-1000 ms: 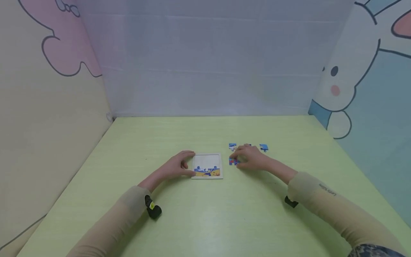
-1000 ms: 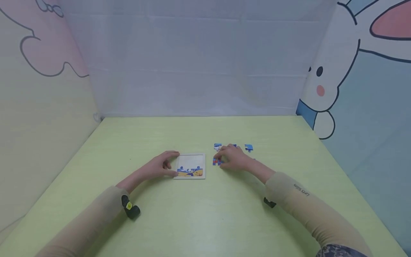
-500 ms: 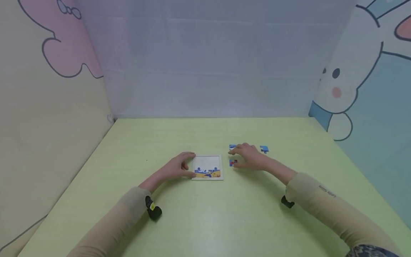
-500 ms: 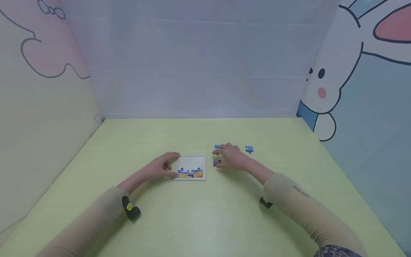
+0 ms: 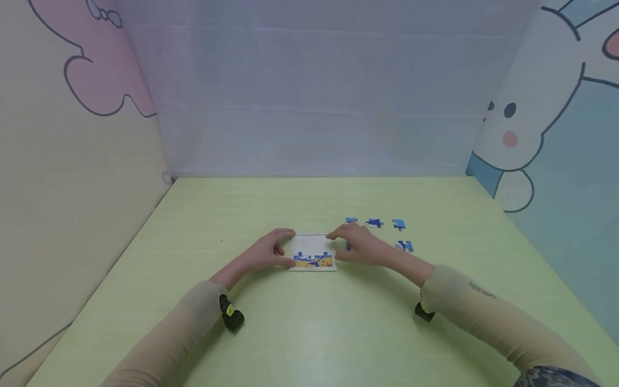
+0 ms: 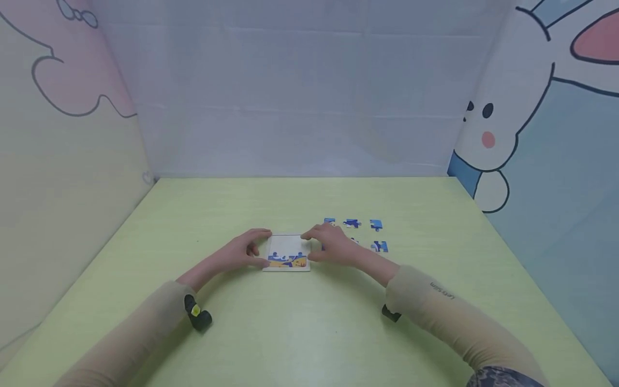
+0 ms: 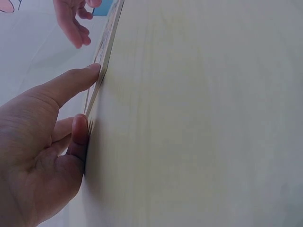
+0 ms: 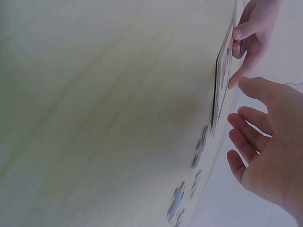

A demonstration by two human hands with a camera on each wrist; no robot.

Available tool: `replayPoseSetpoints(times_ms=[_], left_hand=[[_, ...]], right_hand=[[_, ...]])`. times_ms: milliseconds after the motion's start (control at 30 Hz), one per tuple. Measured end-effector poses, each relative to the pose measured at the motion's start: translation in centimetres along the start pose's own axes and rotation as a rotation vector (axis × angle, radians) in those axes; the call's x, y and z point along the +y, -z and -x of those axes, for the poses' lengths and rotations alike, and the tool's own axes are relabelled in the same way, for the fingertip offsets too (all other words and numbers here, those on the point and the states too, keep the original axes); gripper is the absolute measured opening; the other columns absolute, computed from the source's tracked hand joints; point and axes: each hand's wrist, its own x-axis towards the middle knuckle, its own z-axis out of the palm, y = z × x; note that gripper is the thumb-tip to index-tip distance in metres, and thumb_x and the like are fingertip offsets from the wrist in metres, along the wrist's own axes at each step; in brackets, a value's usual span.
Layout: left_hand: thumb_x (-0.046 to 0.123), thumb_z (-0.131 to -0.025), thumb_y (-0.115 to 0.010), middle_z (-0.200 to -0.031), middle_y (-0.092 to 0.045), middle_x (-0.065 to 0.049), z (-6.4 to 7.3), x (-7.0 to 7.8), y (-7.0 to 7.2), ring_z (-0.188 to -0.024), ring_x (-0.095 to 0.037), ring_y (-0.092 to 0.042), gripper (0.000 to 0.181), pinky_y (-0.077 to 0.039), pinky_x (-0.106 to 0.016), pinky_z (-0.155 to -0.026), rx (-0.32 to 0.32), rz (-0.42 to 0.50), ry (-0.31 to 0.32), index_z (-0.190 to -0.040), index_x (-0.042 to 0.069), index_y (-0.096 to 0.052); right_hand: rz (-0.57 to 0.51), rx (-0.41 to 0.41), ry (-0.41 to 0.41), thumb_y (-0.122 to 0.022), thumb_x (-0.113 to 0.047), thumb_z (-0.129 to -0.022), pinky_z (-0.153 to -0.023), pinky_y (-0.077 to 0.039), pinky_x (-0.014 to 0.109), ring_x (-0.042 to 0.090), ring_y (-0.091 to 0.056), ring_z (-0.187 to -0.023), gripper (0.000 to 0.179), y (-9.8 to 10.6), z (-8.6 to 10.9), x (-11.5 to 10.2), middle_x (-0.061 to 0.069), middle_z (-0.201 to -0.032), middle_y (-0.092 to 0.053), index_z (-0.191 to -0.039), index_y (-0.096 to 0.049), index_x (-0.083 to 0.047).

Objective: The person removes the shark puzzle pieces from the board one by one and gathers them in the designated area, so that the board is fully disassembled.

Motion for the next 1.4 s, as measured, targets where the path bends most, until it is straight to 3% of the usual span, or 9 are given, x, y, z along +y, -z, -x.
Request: replayPoseSetpoints(times_ms=[133,400,733,1167,1400], left_hand=[[0.027,-0.082,-0.081,-0.151,-0.042,-0.009,0.0,0.1,0.0,-0.087,-0.013,-0.053,0.08,-0.045,-0.027,-0.08,0.0,0.0,0.004,-0.15,0.01,-0.042],[0.029,-0.082,-0.081,-0.151,-0.042,-0.008,-0.1,0.0,0.1,-0.087,-0.013,-0.053,0.08,-0.045,-0.026,-0.078,-0.007,-0.01,0.017,-0.15,0.012,-0.042],[0.029,-0.081,-0.082,-0.153,-0.04,-0.009,-0.1,0.0,0.2,-0.088,-0.013,-0.053,0.08,-0.045,-0.025,-0.079,-0.01,-0.004,0.013,-0.15,0.012,-0.043],[0.029,-0.081,-0.081,-0.152,-0.041,-0.008,-0.2,-0.1,0.2,-0.088,-0.013,-0.053,0.081,-0.045,-0.025,-0.078,-0.009,-0.013,0.015,-0.15,0.012,-0.042],[0.027,-0.08,-0.083,-0.153,-0.04,-0.008,-0.2,-0.1,0.2,-0.087,-0.014,-0.052,0.081,-0.045,-0.026,-0.078,-0.003,-0.002,0.013,-0.149,0.012,-0.043]], right_hand=[[0.02,-0.032,-0.036,-0.074,-0.025,-0.087,-0.104,-0.04,0.052,0.028,-0.054,-0.124,0.046,-0.7,-0.3,-0.6,0.007,-0.13,-0.066,-0.13,-0.064,-0.011],[0.054,-0.083,-0.061,-0.077,-0.023,-0.083,-0.098,-0.042,0.047,0.023,-0.056,-0.117,0.048,-2.0,-0.4,-1.3,0.003,-0.126,-0.066,-0.129,-0.066,-0.015],[0.031,-0.137,-0.059,-0.077,-0.019,-0.083,-0.1,-0.043,0.043,0.023,-0.055,-0.116,0.05,-1.8,-0.9,-1.4,0.007,-0.125,-0.063,-0.13,-0.064,-0.01],[-0.019,-0.142,-0.05,-0.076,-0.012,-0.081,-0.1,-0.046,0.039,0.019,-0.057,-0.112,0.047,-1.4,-1.2,-2.0,0.005,-0.122,-0.066,-0.126,-0.066,-0.009],[-0.063,-0.163,-0.009,-0.075,-0.007,-0.08,-0.093,-0.05,0.034,0.017,-0.059,-0.105,0.042,-1.1,-1.4,-2.0,0.007,-0.119,-0.062,-0.122,-0.069,-0.007]])
